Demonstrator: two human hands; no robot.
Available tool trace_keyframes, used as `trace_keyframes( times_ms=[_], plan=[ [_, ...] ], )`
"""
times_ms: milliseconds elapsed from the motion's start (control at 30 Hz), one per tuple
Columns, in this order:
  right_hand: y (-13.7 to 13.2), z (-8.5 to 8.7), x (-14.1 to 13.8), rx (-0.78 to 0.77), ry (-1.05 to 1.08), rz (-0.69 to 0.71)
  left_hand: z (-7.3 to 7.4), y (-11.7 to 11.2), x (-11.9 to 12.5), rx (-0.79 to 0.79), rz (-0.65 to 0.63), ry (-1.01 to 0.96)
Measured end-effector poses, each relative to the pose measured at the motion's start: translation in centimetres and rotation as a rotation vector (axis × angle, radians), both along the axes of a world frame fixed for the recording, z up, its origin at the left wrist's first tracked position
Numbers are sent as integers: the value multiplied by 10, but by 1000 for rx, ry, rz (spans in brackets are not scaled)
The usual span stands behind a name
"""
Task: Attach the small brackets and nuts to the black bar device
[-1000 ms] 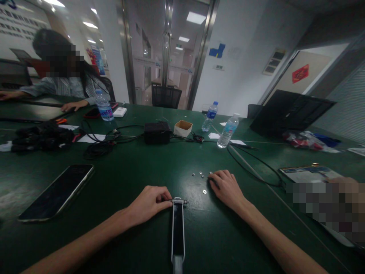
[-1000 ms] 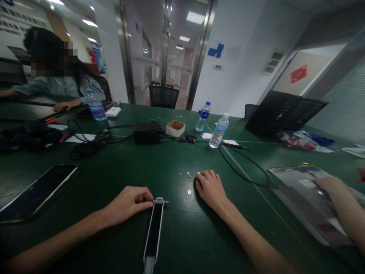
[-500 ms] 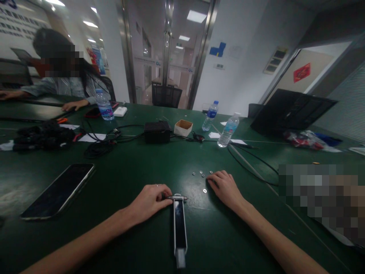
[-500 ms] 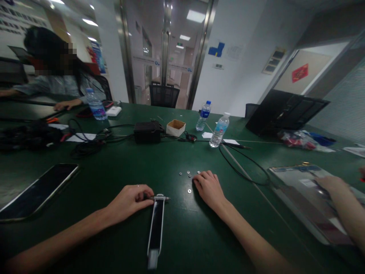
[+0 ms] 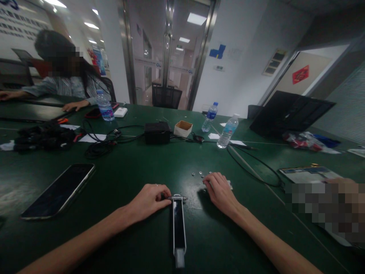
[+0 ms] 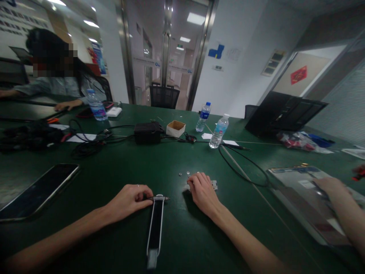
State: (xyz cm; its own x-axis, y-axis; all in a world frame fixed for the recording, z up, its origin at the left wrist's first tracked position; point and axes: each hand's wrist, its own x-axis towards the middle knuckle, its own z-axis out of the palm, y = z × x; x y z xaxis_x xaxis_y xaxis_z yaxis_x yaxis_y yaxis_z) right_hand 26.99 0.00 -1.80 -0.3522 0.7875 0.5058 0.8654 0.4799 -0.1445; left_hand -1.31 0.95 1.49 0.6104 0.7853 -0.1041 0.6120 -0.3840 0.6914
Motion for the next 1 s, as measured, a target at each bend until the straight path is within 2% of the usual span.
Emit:
trace_keyframes(
  times_ms=[167,300,433,500,700,1000],
  plan=[
    [-22,4,-33,-6,198,278,-4,2,-1,12,-16,5],
    [-32,9,-46,-26,248,399,-3,4,-2,27,-23,25],
    [-33,11,-47,-30,301,382,2,-1,-1,188,-37,-4],
    [-35,10,-48,-62,331,352,3,-7,2,250,-85,-42],
    [-48,4,-58,-131,490,338,-5,-29,15,407,-233,-54],
    [-51,3,-63,-194,535,394,-10,-32,17,530,-276,-75]
  ],
)
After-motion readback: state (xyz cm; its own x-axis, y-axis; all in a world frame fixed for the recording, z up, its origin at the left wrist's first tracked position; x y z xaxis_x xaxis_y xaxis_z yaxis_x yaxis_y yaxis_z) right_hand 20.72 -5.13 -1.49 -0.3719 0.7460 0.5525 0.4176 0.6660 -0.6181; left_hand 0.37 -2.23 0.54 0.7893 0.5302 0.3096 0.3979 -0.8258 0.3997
